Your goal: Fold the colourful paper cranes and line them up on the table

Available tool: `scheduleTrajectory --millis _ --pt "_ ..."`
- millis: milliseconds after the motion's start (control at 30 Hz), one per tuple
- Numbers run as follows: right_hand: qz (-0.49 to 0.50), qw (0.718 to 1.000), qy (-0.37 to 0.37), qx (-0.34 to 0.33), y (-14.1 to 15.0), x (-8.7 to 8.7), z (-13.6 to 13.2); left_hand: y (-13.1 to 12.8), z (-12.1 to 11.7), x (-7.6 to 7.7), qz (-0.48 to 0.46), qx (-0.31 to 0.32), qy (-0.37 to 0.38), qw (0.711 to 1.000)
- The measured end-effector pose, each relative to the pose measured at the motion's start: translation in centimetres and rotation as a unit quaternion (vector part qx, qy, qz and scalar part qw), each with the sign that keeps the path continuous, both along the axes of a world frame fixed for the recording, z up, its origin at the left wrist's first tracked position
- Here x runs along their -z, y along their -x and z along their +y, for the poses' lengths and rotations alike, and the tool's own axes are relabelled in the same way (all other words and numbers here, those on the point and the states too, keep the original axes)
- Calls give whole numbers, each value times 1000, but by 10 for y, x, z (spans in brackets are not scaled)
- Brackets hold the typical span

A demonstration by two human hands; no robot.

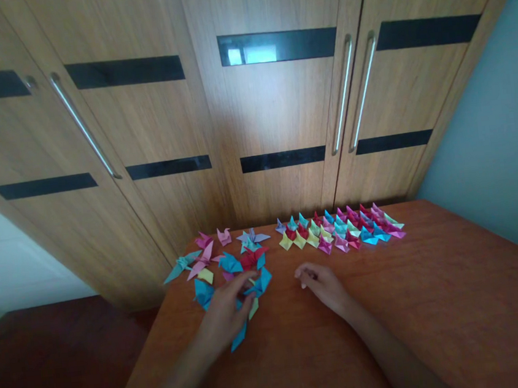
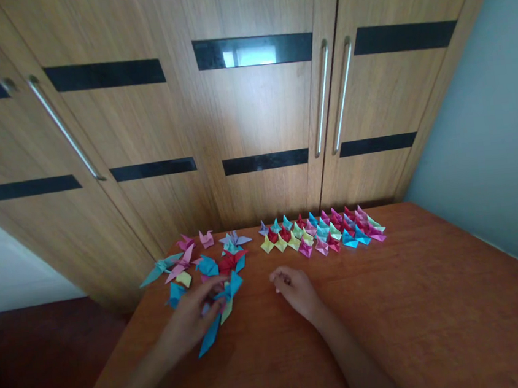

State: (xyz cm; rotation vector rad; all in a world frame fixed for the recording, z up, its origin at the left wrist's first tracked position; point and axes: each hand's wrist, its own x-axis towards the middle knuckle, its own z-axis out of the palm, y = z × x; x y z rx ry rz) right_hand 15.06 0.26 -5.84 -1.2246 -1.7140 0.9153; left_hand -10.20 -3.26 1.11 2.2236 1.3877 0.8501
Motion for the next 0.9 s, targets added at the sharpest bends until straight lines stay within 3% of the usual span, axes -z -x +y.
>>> scheduleTrajectory --millis 100,200,333,433,700,900 --pt "79 995 18 -56 -1 -3 -9 -36 -2 14 -31 41 45 998" --pt "67 995 18 -73 -2 -4 -13 -58 1 28 -62 58 72 994" --pt "1 999 5 -37 -4 -3 -10 -65 11 43 -118 12 89 989" --pt "17 999 35 -38 -4 -4 -8 -61 15 49 -179 -17 121 976" --pt "61 993 80 -65 -9 -12 -10 -54 8 47 -310 22 240 920" --pt "113 985 109 -71 -16 -9 -6 -57 -1 38 -288 65 260 920"
